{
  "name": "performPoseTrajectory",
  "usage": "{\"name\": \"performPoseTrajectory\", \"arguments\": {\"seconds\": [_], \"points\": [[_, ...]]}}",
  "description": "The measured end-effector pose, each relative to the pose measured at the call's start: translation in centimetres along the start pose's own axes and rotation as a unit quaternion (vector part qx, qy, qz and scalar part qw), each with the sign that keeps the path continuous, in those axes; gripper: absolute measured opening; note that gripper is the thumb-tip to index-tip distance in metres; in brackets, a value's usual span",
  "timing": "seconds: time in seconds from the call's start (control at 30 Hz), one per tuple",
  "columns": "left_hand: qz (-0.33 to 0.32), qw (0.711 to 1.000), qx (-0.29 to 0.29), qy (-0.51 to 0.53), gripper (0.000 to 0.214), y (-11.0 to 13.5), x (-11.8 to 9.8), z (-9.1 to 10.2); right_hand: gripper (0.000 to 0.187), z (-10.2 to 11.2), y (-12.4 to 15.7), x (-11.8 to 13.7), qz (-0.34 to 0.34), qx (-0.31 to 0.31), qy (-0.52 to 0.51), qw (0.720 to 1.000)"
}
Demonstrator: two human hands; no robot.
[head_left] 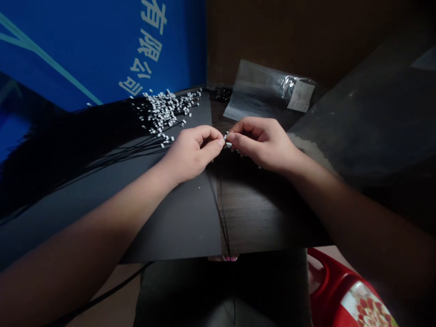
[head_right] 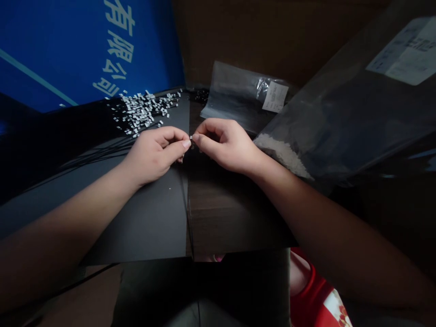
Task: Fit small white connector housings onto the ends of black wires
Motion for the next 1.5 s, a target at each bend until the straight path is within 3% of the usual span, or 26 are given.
{"name": "performPoseTrajectory", "arguments": {"seconds": [0.3, 0.57, 0.87, 1.5], "points": [[-0.023, 0.999, -0.006, -0.030, 0.014, 0.2, -0.8, 0.1, 0.016, -0.1, 0.0, 0.1, 0.002, 0.006, 0.003, 1.000], [-0.034, 0.998, -0.016, -0.052, 0.013, 0.3, -1.2, 0.2, 0.028, -0.2, 0.1, 0.1, -0.007, 0.011, -0.012, 1.000], [-0.037, 0.997, -0.021, -0.056, 0.011, 0.4, -1.4, 0.3, 0.014, -0.4, 0.1, 0.4, 0.007, 0.026, 0.007, 1.000], [-0.041, 0.997, -0.014, -0.062, 0.010, 0.3, -1.4, 0.2, 0.014, -0.5, 0.1, 0.5, 0.016, 0.043, 0.006, 0.999]]}}
Point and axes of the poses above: each hand's wrist, its own y-axis away from the middle knuckle, its own z-axis out of the back of the hand, x = y × z, the point moved 10 cm from there along -y, towards the middle knuckle
